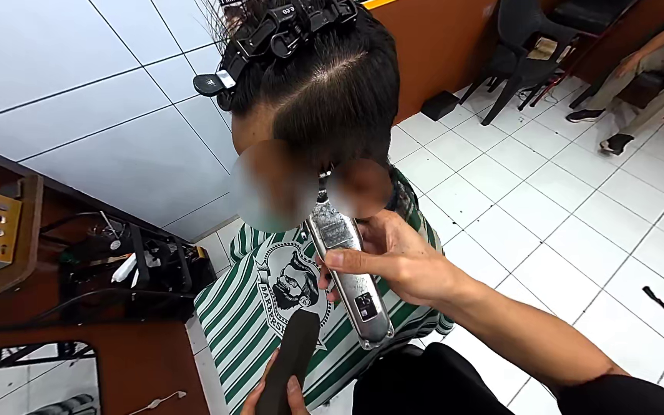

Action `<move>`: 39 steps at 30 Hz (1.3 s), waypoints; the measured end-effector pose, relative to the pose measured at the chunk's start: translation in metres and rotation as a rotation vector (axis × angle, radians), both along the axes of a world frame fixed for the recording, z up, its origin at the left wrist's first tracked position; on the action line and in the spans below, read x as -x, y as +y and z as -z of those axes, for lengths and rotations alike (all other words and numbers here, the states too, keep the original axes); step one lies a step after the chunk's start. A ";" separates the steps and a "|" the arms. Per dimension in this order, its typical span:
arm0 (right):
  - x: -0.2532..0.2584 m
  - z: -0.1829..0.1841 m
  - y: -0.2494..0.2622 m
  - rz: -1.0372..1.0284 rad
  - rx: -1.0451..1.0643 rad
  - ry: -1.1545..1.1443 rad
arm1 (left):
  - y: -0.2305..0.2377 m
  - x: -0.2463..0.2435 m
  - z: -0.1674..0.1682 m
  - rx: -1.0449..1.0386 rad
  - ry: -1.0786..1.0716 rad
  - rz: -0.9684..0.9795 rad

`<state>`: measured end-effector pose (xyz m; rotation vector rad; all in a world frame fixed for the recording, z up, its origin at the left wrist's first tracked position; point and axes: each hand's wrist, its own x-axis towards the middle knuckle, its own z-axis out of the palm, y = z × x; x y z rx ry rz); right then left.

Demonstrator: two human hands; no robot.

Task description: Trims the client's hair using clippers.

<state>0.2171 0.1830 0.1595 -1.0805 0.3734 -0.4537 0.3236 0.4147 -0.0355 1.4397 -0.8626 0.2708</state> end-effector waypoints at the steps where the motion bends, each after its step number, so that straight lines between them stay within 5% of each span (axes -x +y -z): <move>1: 0.000 -0.002 0.000 0.009 -0.006 -0.008 | 0.000 0.000 -0.001 -0.004 -0.003 0.002; 9: -0.002 -0.002 -0.002 0.021 0.090 -0.126 | -0.002 -0.001 -0.003 -0.028 -0.044 -0.015; 20: 0.007 0.007 0.008 -0.052 -0.228 -0.091 | -0.005 0.001 -0.006 -0.032 -0.079 -0.017; 39: 0.001 -0.003 -0.007 0.045 -0.023 -0.121 | -0.005 0.006 -0.008 -0.040 -0.056 -0.025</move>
